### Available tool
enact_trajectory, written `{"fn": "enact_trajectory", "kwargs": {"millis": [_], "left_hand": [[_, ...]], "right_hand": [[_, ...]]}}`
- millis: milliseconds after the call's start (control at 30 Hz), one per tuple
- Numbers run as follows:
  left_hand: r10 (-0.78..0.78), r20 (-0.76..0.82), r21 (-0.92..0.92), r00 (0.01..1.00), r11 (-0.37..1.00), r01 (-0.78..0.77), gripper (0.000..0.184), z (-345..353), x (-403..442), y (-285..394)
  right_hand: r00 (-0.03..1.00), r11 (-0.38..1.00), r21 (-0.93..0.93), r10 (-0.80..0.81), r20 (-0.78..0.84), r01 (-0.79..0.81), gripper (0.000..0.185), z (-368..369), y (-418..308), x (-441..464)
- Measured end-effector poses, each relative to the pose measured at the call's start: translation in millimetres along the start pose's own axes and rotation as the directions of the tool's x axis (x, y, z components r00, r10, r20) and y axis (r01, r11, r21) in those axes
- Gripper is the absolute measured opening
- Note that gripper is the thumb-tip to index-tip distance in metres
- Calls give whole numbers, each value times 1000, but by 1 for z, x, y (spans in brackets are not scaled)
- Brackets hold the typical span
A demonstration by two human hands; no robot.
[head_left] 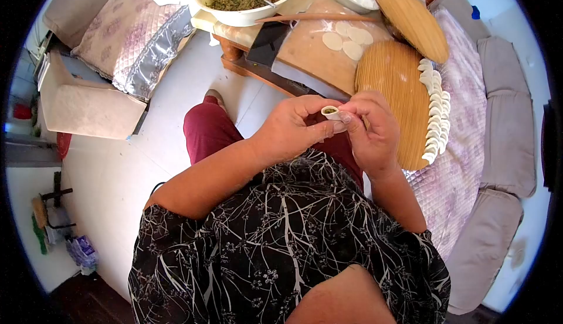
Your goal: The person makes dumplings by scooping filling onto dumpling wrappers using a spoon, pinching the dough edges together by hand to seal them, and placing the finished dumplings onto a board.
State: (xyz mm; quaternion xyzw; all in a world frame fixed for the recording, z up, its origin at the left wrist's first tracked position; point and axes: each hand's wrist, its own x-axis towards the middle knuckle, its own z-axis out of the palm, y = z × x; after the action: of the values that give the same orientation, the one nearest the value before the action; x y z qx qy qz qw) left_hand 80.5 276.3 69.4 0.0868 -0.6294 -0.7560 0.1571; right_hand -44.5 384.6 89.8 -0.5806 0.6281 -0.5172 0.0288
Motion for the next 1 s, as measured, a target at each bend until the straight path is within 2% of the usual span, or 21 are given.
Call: {"fn": "enact_trajectory", "kwargs": {"millis": [133, 200, 233, 300, 367, 433, 500, 567, 633, 700, 733, 800, 867, 900, 933, 967, 1000], "left_hand": [[-33, -26, 41, 999, 999, 34, 25, -4, -1, 1], [153, 6, 198, 988, 969, -151, 23, -7, 1, -5], [154, 5, 195, 988, 969, -152, 23, -7, 1, -5], [155, -7, 117, 988, 981, -153, 23, -5, 1, -6], [119, -15, 117, 993, 986, -117, 22, -6, 0, -2], [83, -22, 115, 996, 990, -80, 22, -8, 0, 0], [64, -42, 235, 997, 971, -52, 22, -10, -1, 0], [100, -34, 199, 994, 976, -91, 22, -10, -1, -4], [138, -24, 167, 990, 977, -132, 23, -10, 0, -10], [316, -41, 244, 948, 923, -297, 19, -10, 3, -19], [315, -41, 242, 948, 924, -297, 19, -11, 3, -19], [291, -78, 389, 954, 890, -239, 18, -15, 3, -20], [231, -109, 361, 967, 915, -178, 20, -20, 2, -16], [169, -132, 331, 977, 936, -117, 22, -21, 1, -15], [156, -186, 233, 970, 966, -111, 21, -19, 3, -15], [158, -189, 231, 969, 966, -113, 21, -20, 2, -16], [140, -200, 161, 970, 981, -109, 22, -21, 2, -17]], "right_hand": [[1000, 999, 41, -5, 21, 4, 8, 1, -8, 6], [998, 1000, -9, -5, 69, 6, 8, 0, -6, 7], [994, 998, -56, -3, 113, 9, 8, -1, -5, 7], [994, 998, -62, -4, 106, 11, 9, 1, -3, 7], [995, 998, -67, -6, 99, 13, 10, 3, -2, 7], [997, 998, 27, 46, 58, -48, 12, 5, -2, 7], [997, 994, 86, 74, 3, -74, 12, 12, -13, 11], [993, 984, 147, 107, -53, -98, 12, 12, -15, 12], [987, 1000, -5, 23, 160, -22, 15, 6, -8, 11], [986, 1000, -12, 25, 166, -23, 17, 7, -3, 10], [984, 1000, -18, 27, 174, -24, 19, 8, -2, 9], [990, 999, 17, 29, 139, -32, 22, 12, 2, 8], [993, 998, 53, 26, 111, -32, 25, 19, 0, 9], [964, 914, 311, 232, 128, -261, 27, 24, -4, 9], [932, 828, 427, 324, 164, -363, 28, 25, -4, 7], [889, 716, 532, 413, 198, -452, 29, 27, -4, 6], [865, 690, 529, 451, 219, -494, 29, 29, -1, 3]]}}
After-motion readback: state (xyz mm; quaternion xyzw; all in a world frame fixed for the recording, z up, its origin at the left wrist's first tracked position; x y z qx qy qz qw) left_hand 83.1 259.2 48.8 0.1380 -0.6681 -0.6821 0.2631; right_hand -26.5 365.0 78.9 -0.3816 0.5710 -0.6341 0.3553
